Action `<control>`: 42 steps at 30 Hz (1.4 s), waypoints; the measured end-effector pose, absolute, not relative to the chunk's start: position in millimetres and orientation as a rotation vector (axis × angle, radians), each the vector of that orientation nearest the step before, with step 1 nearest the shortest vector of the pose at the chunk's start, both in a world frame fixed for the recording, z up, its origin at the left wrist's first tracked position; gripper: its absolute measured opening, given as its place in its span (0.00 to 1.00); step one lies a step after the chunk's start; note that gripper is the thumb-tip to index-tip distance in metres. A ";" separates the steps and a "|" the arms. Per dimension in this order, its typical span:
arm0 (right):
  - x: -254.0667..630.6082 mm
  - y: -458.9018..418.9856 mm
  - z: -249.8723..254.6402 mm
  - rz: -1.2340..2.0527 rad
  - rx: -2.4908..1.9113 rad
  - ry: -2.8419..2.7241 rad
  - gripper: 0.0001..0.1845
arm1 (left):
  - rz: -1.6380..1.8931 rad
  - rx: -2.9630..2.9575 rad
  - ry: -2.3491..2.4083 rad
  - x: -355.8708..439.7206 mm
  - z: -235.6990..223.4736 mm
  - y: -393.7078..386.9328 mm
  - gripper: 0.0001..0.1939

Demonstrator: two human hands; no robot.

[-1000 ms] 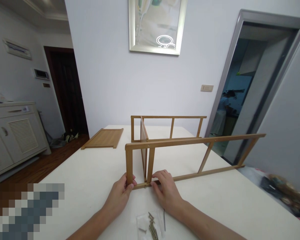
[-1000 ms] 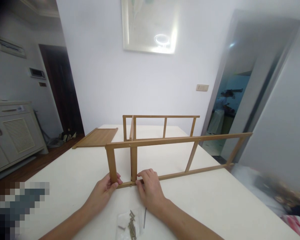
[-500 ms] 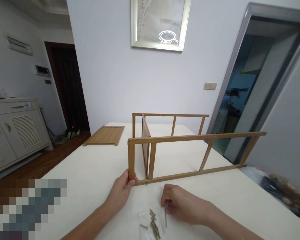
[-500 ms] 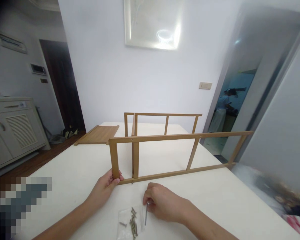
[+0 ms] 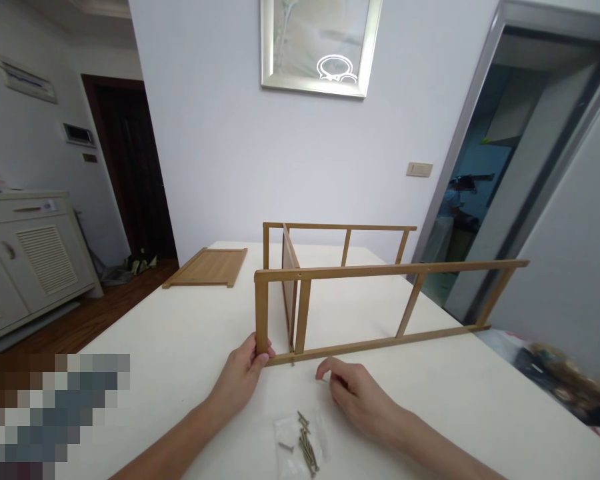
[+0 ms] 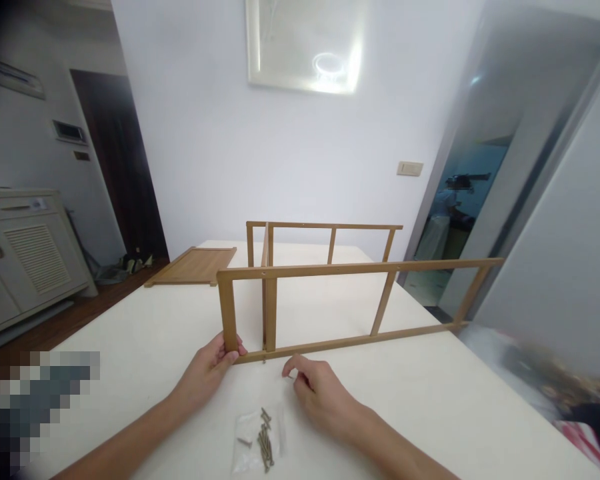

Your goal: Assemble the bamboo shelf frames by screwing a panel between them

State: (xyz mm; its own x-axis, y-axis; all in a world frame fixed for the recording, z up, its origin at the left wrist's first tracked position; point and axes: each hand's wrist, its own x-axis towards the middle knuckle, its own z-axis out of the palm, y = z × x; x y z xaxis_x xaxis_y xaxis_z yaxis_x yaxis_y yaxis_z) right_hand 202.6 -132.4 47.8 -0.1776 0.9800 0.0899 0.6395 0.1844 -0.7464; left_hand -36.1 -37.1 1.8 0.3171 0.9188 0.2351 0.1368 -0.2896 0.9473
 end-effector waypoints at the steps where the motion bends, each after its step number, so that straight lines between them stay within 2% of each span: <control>1: 197.2 -131.4 44.1 0.831 -1.522 -1.821 0.15 | 1.077 1.665 0.965 -36.1 1.6 -36.8 0.09; 5: 179.4 -132.2 33.0 1.043 -1.450 -1.528 0.12 | 1.072 1.683 0.958 -36.3 1.9 -36.1 0.08; 7: 176.2 -133.8 31.3 1.029 -1.390 -1.541 0.13 | 1.073 1.699 0.960 -36.4 2.5 -36.1 0.08; 10: 176.4 -134.5 33.7 0.796 -1.334 -1.836 0.12 | 1.085 1.698 0.969 -36.2 3.0 -36.1 0.08; 14: 175.2 -129.4 37.9 0.332 -1.205 -2.266 0.14 | 1.078 1.686 0.968 -36.1 3.1 -36.3 0.09; 17: 172.1 -124.2 34.7 0.043 -1.107 -2.363 0.14 | 1.085 1.698 0.968 -36.3 4.2 -36.7 0.08; 19: 171.8 -122.3 30.1 -0.027 -1.098 -2.325 0.14 | 1.082 1.712 0.967 -36.5 4.9 -36.9 0.08; 36: 182.0 -113.5 11.9 0.290 -1.279 -1.898 0.10 | 1.062 1.738 0.983 -36.9 4.5 -36.7 0.07; 42: 181.7 -109.8 13.9 0.314 -1.090 -1.909 0.07 | 1.061 1.723 0.963 -36.5 2.5 -35.3 0.07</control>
